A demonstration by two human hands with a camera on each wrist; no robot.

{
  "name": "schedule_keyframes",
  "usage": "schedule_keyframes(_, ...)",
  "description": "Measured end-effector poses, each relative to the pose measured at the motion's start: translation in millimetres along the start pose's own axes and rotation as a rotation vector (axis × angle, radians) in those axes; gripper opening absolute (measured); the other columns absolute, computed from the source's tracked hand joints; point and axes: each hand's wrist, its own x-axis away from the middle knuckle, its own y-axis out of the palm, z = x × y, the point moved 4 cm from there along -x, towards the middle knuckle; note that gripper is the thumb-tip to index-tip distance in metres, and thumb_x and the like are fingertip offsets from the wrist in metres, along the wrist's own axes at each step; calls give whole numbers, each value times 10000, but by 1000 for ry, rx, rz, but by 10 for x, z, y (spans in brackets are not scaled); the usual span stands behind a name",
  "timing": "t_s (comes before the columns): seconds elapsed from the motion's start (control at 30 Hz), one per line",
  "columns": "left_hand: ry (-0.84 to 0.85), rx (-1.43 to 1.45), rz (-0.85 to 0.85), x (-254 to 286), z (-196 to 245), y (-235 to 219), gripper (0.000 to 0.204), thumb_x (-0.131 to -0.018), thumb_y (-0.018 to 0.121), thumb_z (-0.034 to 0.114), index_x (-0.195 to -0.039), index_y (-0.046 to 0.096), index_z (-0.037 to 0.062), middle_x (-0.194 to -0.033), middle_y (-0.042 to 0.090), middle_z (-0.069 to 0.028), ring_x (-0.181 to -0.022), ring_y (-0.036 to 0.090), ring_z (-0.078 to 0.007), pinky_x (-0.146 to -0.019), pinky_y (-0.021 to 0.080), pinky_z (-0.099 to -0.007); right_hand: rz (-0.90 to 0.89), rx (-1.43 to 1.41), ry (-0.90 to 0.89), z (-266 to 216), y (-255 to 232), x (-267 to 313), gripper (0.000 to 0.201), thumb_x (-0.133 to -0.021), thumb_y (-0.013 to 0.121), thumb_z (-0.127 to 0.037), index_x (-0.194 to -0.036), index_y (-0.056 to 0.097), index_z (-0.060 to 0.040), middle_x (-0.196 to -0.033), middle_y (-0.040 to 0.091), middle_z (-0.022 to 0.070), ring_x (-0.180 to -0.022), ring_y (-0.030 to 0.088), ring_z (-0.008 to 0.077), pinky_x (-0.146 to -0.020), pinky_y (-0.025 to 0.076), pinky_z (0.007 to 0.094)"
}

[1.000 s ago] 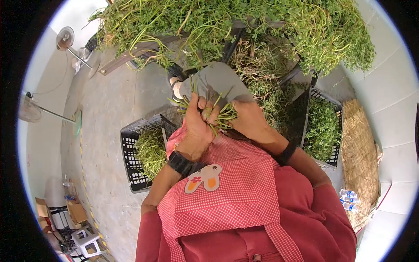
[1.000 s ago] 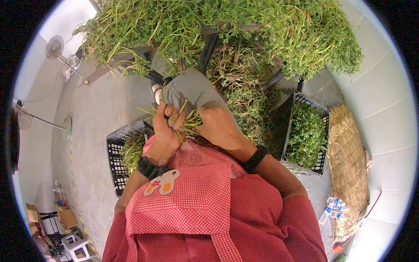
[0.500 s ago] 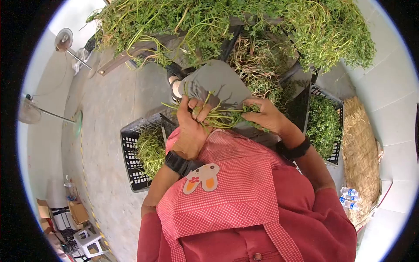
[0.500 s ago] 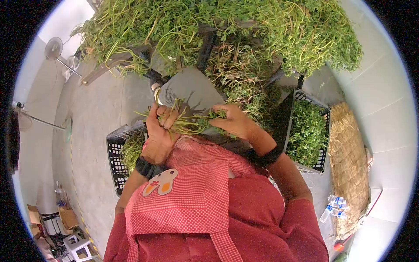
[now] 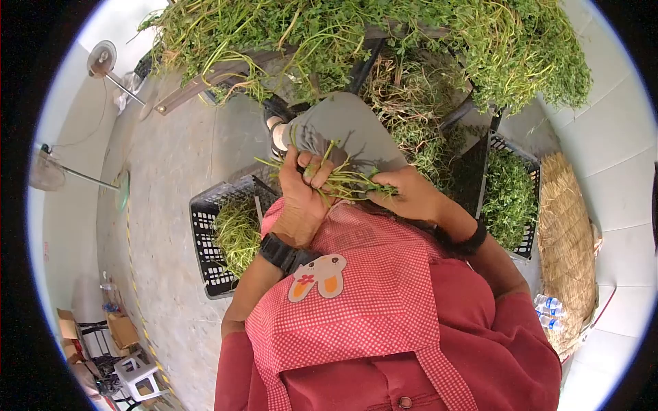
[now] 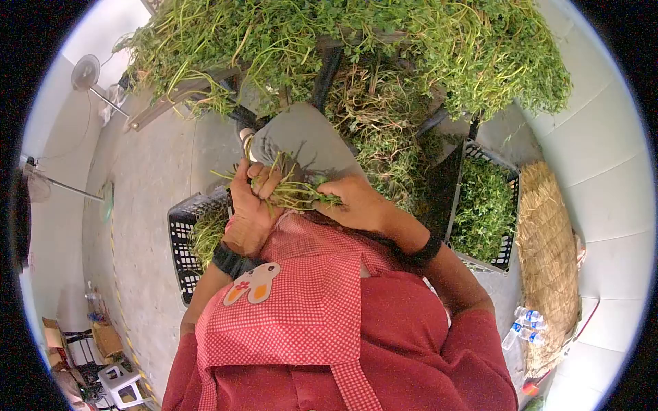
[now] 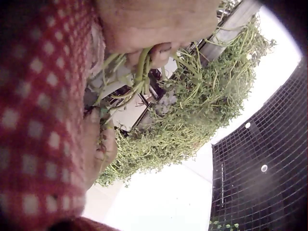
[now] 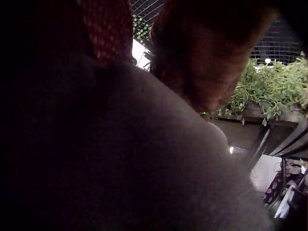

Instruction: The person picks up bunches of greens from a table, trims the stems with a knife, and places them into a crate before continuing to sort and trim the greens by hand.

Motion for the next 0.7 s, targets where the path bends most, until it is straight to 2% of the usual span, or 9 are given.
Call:
schedule_keyframes(0.1, -10, -31, -3, -10, -3, -2, 421, -963, 378, 410, -619, 418, 170, -466, 329, 36, -398, 302, -106, -396, 258, -265, -30, -2, 68, 18, -8, 11, 165, -803, 633, -166, -837, 582, -13, -701, 571, 183, -622, 583, 346, -565, 445, 411)
schedule_keyframes(0.2, -51, -13, -33, -9, -50, 22, 411, -957, 397, 408, -618, 405, 175, -467, 313, 39, -398, 296, -106, -386, 246, -264, 34, 233, 48, 19, 57, -4, 232, -818, 596, -203, -841, 539, 21, -675, 569, 225, -667, 585, 399, -611, 456, 469)
schedule_keyframes(0.27, -78, -129, 13, 38, -87, 81, 404, -952, 412, 426, -637, 385, 173, -491, 302, 41, -413, 262, -107, -368, 202, -259, 145, 481, 194, 18, 74, -18, 244, -823, 572, -195, -843, 516, 42, -701, 579, 245, -701, 598, 405, -639, 470, 474)
schedule_keyframes(0.43, -34, -160, 3, 18, -78, 37, 403, -948, 433, 408, -634, 378, 162, -504, 315, 26, -411, 258, -113, -374, 208, -267, 182, 300, 276, 376, -144, 57, 283, -829, 563, -205, -922, 544, 62, -728, 577, 264, -682, 590, 407, -622, 474, 451)
schedule_keyframes(0.5, -25, -151, -38, -29, -93, 100, 403, -948, 438, 402, -633, 377, 158, -507, 322, 21, -409, 258, -115, -376, 211, -266, 182, -25, 209, 301, -221, 55, 294, -844, 580, -208, -952, 567, 64, -683, 560, 235, -599, 569, 320, -588, 461, 393)
schedule_keyframes(0.53, -4, -119, -30, -30, -67, 83, 401, -949, 437, 398, -633, 377, 158, -506, 325, 18, -404, 255, -116, -377, 212, -264, 180, -24, 210, 269, -234, 58, 294, -844, 580, -208, -952, 567, 64, -683, 560, 235, -599, 569, 320, -588, 461, 393)
schedule_keyframes(0.6, 21, -96, -12, -2, -25, 45, 400, -949, 437, 395, -633, 377, 158, -504, 329, 15, -400, 252, -116, -377, 213, -262, 133, -209, 56, 159, -183, 47, 288, -864, 599, -215, -938, 587, 63, -670, 552, 152, -584, 507, 174, -566, 432, 329)
schedule_keyframes(0.63, 15, -84, 4, 1, -16, 38, 398, -950, 435, 392, -633, 377, 159, -498, 327, 15, -398, 253, -116, -377, 212, -259, 136, -212, 53, 165, -176, 42, 288, -864, 599, -215, -938, 587, 63, -670, 552, 152, -584, 507, 174, -566, 432, 329)
schedule_keyframes(0.7, 4, -71, 15, -27, -19, 16, 396, -951, 434, 390, -633, 376, 159, -492, 326, 14, -396, 255, -116, -377, 211, -255, 105, -296, 57, 179, -174, 48, 289, -881, 598, -216, -954, 591, 64, -696, 551, 85, -636, 471, 94, -569, 422, 292)
